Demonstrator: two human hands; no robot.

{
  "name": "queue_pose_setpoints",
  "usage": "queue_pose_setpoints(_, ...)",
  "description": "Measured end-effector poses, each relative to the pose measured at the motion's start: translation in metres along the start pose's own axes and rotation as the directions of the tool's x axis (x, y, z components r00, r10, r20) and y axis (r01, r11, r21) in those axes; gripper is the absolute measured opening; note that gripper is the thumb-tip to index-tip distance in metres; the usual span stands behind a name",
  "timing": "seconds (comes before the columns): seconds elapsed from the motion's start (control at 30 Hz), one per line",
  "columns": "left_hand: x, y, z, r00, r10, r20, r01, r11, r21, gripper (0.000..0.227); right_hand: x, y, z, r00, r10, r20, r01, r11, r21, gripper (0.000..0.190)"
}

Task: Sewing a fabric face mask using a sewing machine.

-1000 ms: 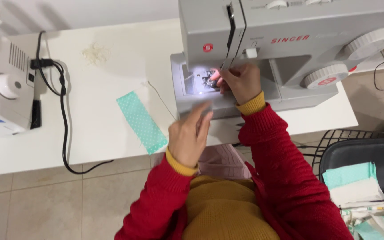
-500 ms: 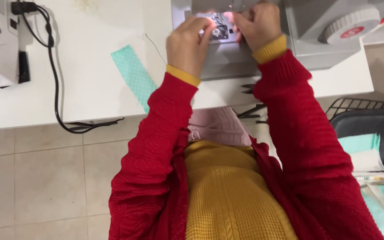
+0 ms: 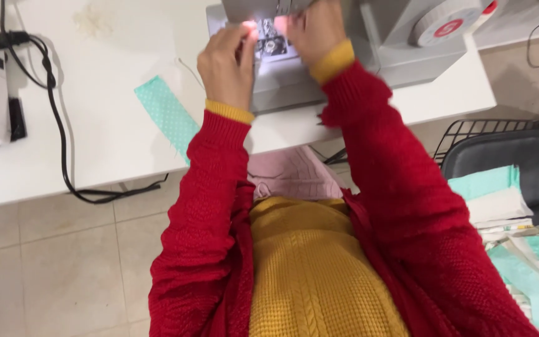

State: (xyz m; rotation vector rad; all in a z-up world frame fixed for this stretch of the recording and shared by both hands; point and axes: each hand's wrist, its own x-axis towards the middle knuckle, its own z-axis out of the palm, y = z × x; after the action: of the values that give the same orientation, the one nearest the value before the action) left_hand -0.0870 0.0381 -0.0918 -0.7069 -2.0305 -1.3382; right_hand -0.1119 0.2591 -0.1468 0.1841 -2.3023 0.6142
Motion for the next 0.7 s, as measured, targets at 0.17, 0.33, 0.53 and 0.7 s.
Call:
queue_pose_setpoints(0.17,-0.013,0.034,-0.017,0.965,0.246,0.091,-0.256,0.959,0.123,0.021,-0.020,-0.099,-0.086,0.980,-0.006,0.198,-0.064,0.935,0.348,0.004)
queue_pose_setpoints(0.33,-0.036,0.049,-0.035,0.948,0.294,0.120,-0.309,0.941,0.136,0.017,-0.024,-0.129,-0.118,0.946,0.128,0.298,-0.221,0.927,0.303,0.007)
queue_pose_setpoints(0.53,-0.039,0.086,-0.058,0.960,0.266,0.084,-0.267,0.964,0.003,0.020,-0.020,-0.123,-0.094,0.898,-0.439,-0.022,0.428,0.861,0.276,0.028)
queue_pose_setpoints(0.7,-0.038,0.105,-0.066,0.995,0.098,0.032,-0.098,0.995,-0.002,0.019,-0.032,-0.131,-0.104,0.874,-0.402,0.274,0.242,0.848,0.471,0.045)
